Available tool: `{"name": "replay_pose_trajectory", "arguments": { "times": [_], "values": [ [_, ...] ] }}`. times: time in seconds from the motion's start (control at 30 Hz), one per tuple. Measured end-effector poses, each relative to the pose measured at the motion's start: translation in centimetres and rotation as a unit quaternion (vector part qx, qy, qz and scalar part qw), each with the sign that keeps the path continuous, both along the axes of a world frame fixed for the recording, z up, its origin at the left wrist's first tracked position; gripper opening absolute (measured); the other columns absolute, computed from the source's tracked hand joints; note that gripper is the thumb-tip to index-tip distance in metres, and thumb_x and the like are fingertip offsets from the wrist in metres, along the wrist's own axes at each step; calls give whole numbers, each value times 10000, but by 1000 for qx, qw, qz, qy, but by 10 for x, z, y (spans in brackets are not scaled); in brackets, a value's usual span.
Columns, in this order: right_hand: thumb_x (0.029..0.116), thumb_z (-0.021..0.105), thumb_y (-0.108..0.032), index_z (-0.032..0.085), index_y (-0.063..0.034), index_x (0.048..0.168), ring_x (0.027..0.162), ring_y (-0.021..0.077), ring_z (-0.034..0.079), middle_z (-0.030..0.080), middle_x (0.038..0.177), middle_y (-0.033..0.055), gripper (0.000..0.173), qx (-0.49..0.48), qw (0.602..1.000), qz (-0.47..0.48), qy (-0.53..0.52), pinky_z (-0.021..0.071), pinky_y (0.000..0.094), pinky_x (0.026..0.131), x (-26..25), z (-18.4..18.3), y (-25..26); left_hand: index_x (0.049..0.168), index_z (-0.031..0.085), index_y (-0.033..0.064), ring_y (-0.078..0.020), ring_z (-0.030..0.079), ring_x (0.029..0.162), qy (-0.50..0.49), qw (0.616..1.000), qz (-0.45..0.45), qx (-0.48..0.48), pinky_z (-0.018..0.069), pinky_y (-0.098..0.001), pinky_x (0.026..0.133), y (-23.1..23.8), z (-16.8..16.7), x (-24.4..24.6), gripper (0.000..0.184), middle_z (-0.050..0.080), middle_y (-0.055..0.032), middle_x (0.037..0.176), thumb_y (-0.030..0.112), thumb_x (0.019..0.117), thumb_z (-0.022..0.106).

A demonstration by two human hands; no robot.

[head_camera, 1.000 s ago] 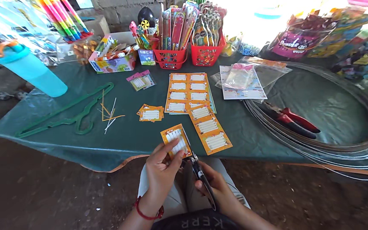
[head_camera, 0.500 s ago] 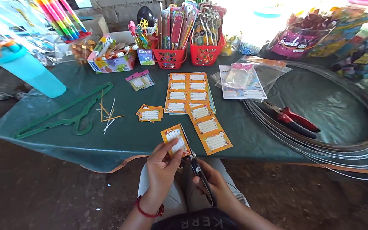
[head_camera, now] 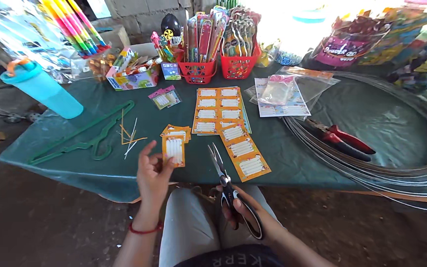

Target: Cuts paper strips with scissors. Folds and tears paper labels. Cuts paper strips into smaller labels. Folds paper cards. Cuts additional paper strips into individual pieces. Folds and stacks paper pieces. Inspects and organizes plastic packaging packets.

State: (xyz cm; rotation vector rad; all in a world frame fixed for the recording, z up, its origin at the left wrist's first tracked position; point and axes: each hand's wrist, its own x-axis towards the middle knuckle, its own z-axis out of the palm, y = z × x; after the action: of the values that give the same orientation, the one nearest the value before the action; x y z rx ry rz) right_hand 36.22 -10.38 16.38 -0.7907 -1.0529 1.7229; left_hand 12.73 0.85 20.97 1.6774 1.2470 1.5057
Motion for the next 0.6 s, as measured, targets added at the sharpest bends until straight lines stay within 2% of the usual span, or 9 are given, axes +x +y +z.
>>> {"name": "replay_pose_trajectory", "arguments": {
  "times": [0.13,0.27,0.37,0.4,0.43,0.47,0.5,0.57,0.6],
  "values": [
    [929,641,-592,439,-73,1418,720,58,637,632,867,-58,741,4,1000,4,6,560,208,656,2,0,0,1256,647,-3,-57,640,786,120,993,-4,-2,548,-261,737,47,24,-27,293,699,-62,960,154,1010,620],
    [913,648,-617,449,-75,1403,706,52,639,635,851,-60,757,3,1000,-6,6,559,207,643,4,2,-1,1239,689,37,-98,638,814,214,969,-110,-57,540,-310,773,90,51,-30,241,712,-90,1025,130,1040,589],
    [918,646,-607,459,-88,1402,705,49,637,637,855,-62,734,1,1000,-5,12,556,201,640,5,3,0,1220,702,54,-177,654,824,291,945,-124,-79,543,-394,771,111,55,-21,233,713,-112,1008,161,1041,598],
    [919,646,-608,456,-87,1404,705,49,634,633,854,-61,737,-1,1000,-2,9,555,200,642,6,3,0,1230,704,62,-226,666,904,320,938,-109,-75,544,-443,821,117,52,-19,243,707,-129,1071,175,1033,615],
    [921,646,-605,451,-81,1409,706,53,633,631,854,-57,742,-2,1000,1,7,555,203,645,6,3,0,1275,691,64,-311,647,1072,346,932,-87,-65,519,-525,929,120,49,-17,282,665,-167,1213,180,1025,632],
    [924,646,-601,445,-76,1410,706,54,633,629,854,-57,743,-1,1000,4,4,555,204,646,7,4,0,1321,668,53,-407,562,1235,353,932,-68,-48,449,-607,1023,121,47,-14,330,586,-218,1355,168,1012,648],
    [928,645,-593,443,-73,1415,708,55,633,629,855,-58,740,0,1000,8,3,556,205,647,8,4,0,1335,659,44,-453,490,1312,344,937,-54,-23,402,-642,1060,119,45,-12,356,517,-243,1437,160,998,661],
    [929,645,-592,444,-78,1414,712,54,638,632,856,-63,735,5,1000,20,5,560,206,648,10,3,0,1330,656,41,-375,533,1289,297,952,-77,7,470,-565,1016,103,44,-6,366,503,-209,1468,151,981,674],
    [931,639,-595,445,-83,1417,716,54,640,634,859,-64,732,11,1000,27,7,562,206,650,11,2,0,1335,644,37,-291,609,1177,265,957,-115,5,531,-480,926,91,43,-2,382,543,-174,1436,129,966,680]
  ]
}}
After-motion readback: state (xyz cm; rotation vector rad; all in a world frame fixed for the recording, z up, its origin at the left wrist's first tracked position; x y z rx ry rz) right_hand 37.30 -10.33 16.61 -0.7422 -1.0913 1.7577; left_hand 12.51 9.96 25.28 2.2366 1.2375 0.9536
